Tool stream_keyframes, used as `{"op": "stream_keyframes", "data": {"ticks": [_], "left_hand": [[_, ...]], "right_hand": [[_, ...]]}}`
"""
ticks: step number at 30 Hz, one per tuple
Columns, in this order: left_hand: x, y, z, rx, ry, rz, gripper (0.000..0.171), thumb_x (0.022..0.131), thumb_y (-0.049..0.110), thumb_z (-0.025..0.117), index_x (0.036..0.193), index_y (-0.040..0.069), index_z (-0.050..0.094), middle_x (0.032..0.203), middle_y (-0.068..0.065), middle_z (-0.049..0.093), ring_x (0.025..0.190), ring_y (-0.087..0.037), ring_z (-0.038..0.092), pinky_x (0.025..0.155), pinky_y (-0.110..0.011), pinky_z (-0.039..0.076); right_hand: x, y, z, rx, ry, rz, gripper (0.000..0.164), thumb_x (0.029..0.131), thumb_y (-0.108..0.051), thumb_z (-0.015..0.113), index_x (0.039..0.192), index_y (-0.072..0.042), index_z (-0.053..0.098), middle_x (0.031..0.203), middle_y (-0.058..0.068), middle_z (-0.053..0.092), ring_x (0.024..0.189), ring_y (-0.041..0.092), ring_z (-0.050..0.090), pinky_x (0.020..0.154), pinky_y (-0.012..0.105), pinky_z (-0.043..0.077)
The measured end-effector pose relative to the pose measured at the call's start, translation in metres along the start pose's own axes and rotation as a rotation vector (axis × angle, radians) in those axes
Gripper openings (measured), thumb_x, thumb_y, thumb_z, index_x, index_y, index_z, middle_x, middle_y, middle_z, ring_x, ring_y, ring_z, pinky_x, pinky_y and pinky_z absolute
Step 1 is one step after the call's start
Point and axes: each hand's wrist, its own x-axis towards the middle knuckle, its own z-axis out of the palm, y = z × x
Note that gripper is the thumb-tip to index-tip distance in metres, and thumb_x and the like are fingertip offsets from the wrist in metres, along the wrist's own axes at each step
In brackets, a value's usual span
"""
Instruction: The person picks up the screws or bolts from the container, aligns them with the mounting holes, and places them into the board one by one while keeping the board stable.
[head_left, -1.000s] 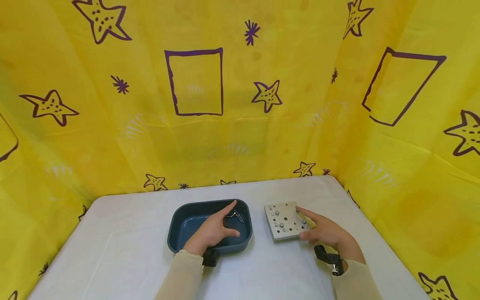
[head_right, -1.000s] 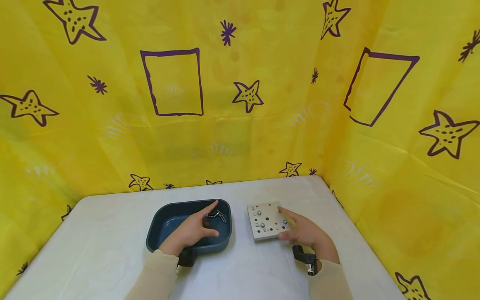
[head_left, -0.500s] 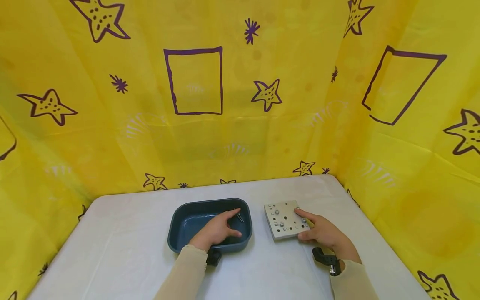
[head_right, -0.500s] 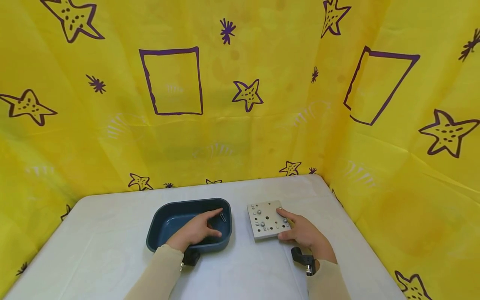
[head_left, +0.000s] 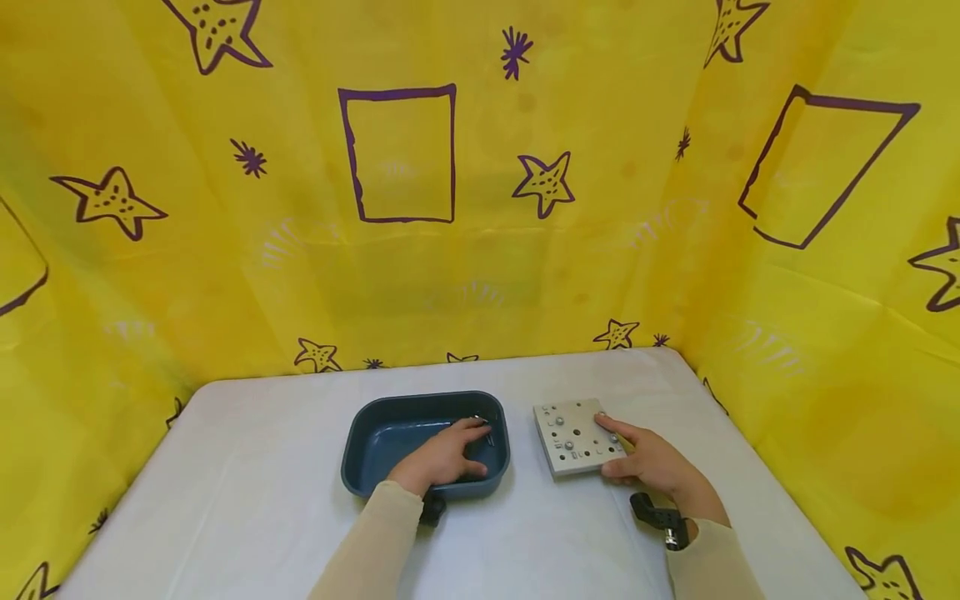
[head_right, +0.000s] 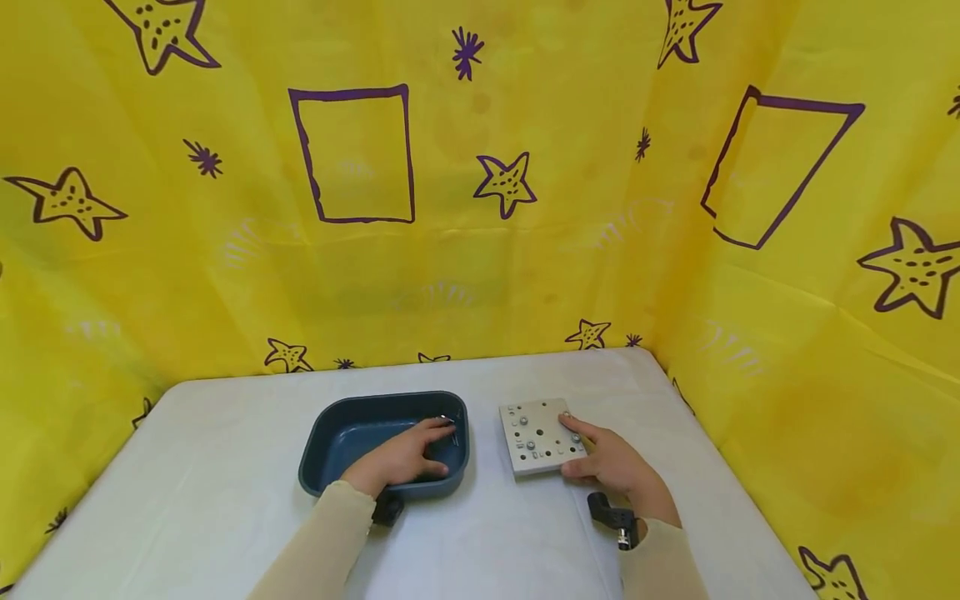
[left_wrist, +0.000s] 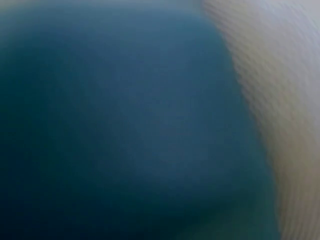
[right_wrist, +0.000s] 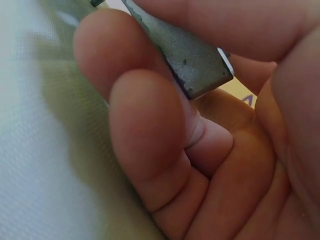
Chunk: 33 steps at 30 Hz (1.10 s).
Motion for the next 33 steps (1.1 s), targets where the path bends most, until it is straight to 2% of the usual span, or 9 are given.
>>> {"op": "stream_keyframes", "data": {"ticks": [6,13,18,22,26,30,33], "left_hand": [[-0.0006,0.0017,-0.0002,0.077,0.003,0.073,0.058,0.089,0.024,0.076,0.141,0.007,0.057,0.150,-0.012,0.044,0.136,-0.036,0.041,0.108,-0.052,0.035],[-0.0021,0.0049,-0.0031,0.094,0.102,0.074,0.043,0.085,0.017,0.081,0.124,0.005,0.068,0.130,-0.012,0.060,0.124,-0.032,0.053,0.104,-0.049,0.040],[-0.0017,0.0053,-0.0036,0.170,0.149,0.092,0.032,0.082,0.019,0.083,0.109,0.007,0.073,0.115,-0.007,0.066,0.110,-0.027,0.061,0.098,-0.044,0.046],[-0.0013,0.0056,-0.0032,0.225,0.164,0.065,0.022,0.081,0.020,0.084,0.100,0.014,0.075,0.104,0.000,0.067,0.098,-0.022,0.063,0.091,-0.040,0.050],[-0.0010,0.0071,-0.0034,0.239,0.169,0.037,0.016,0.081,0.019,0.083,0.095,0.017,0.077,0.100,0.004,0.068,0.096,-0.020,0.063,0.087,-0.039,0.051],[-0.0012,0.0078,-0.0024,0.256,0.168,0.036,0.016,0.082,0.020,0.083,0.097,0.018,0.076,0.101,0.005,0.069,0.097,-0.019,0.063,0.088,-0.039,0.051],[-0.0024,0.0070,-0.0012,0.221,0.167,0.028,0.020,0.083,0.019,0.082,0.101,0.017,0.075,0.102,0.003,0.069,0.097,-0.019,0.063,0.089,-0.041,0.051]], "right_hand": [[-0.0004,-0.0005,0.0006,0.013,-0.001,-0.018,0.086,0.075,-0.020,0.087,0.151,-0.020,0.046,0.129,0.025,0.050,0.068,0.025,0.063,0.059,0.032,0.052],[0.0007,-0.0028,-0.0009,-0.004,-0.001,-0.013,0.086,0.076,-0.024,0.087,0.151,-0.022,0.046,0.120,0.020,0.057,0.067,0.025,0.062,0.060,0.032,0.050],[0.0008,-0.0031,-0.0007,-0.004,-0.004,-0.025,0.087,0.075,-0.024,0.087,0.152,-0.021,0.045,0.118,0.019,0.058,0.066,0.025,0.061,0.059,0.032,0.050],[0.0008,-0.0026,-0.0012,-0.011,-0.007,-0.025,0.088,0.076,-0.025,0.087,0.152,-0.020,0.044,0.110,0.017,0.061,0.065,0.024,0.061,0.058,0.031,0.050],[0.0003,-0.0018,-0.0018,-0.015,-0.010,-0.029,0.088,0.076,-0.027,0.087,0.152,-0.020,0.044,0.103,0.014,0.063,0.065,0.024,0.061,0.058,0.031,0.049],[0.0010,0.0010,-0.0016,-0.006,-0.023,-0.029,0.089,0.076,-0.028,0.087,0.153,-0.019,0.042,0.091,0.013,0.065,0.064,0.024,0.061,0.058,0.031,0.050],[0.0018,0.0037,-0.0005,0.008,-0.025,-0.027,0.089,0.076,-0.027,0.086,0.153,-0.019,0.043,0.088,0.012,0.065,0.065,0.025,0.061,0.058,0.031,0.050]]}}
